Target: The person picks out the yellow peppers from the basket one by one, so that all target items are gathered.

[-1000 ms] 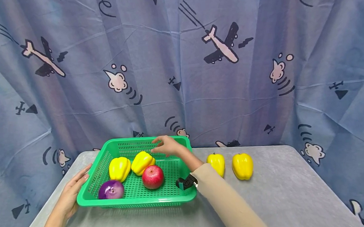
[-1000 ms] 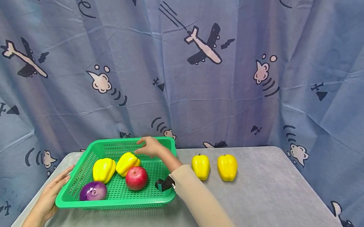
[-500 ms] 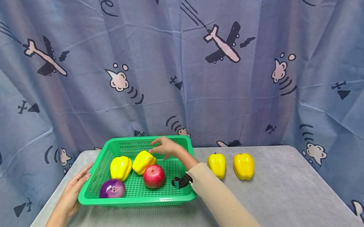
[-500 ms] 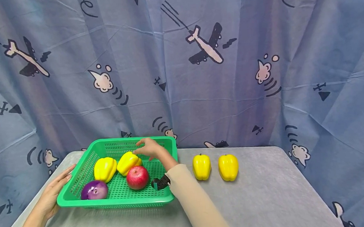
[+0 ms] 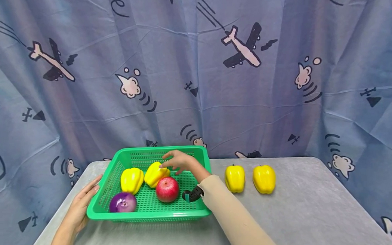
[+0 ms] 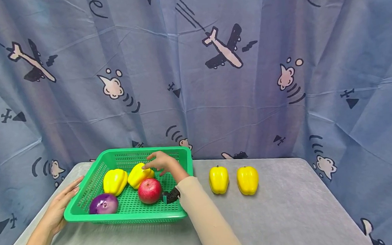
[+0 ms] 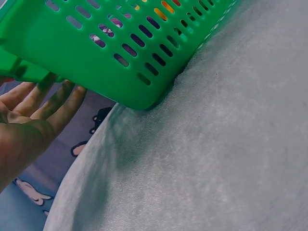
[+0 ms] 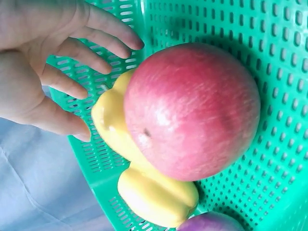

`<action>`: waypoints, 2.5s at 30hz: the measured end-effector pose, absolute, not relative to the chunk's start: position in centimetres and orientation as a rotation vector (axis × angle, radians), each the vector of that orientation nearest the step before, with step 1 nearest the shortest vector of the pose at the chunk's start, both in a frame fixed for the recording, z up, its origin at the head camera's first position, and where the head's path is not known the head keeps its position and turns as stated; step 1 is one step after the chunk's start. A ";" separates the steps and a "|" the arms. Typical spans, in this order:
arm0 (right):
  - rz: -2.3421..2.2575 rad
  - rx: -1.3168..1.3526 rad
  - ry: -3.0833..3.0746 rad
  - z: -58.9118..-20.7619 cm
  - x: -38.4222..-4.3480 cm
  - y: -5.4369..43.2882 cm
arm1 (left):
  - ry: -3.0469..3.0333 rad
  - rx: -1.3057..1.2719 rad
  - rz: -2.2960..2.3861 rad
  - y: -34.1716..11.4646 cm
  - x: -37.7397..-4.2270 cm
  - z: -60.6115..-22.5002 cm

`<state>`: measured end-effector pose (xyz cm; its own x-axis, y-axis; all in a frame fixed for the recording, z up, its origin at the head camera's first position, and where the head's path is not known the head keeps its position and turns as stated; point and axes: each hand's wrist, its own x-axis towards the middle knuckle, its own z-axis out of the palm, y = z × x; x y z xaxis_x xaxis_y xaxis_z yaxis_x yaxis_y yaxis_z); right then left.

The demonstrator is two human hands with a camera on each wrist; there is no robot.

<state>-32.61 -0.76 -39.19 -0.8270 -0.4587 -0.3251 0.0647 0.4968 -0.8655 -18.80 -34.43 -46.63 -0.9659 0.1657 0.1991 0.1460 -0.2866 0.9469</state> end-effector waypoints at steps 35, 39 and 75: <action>-1.271 -0.386 2.222 -41.1 -32.4 -2.8 | 1.853 0.423 2.468 -34.5 -18.8 -46.5; -1.277 -0.388 2.225 -41.1 -32.2 -3.0 | 1.851 0.435 2.472 -34.5 -18.7 -46.5; -1.595 -0.326 2.076 -39.8 -32.9 -2.3 | 1.863 0.410 2.466 -34.5 -18.8 -46.5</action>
<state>-32.91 -2.30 -39.78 -0.8472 -0.4742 -0.2396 0.1095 0.2854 -0.9521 -18.78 -34.49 -46.54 -0.9652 0.1759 0.1936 0.1381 -0.2858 0.9483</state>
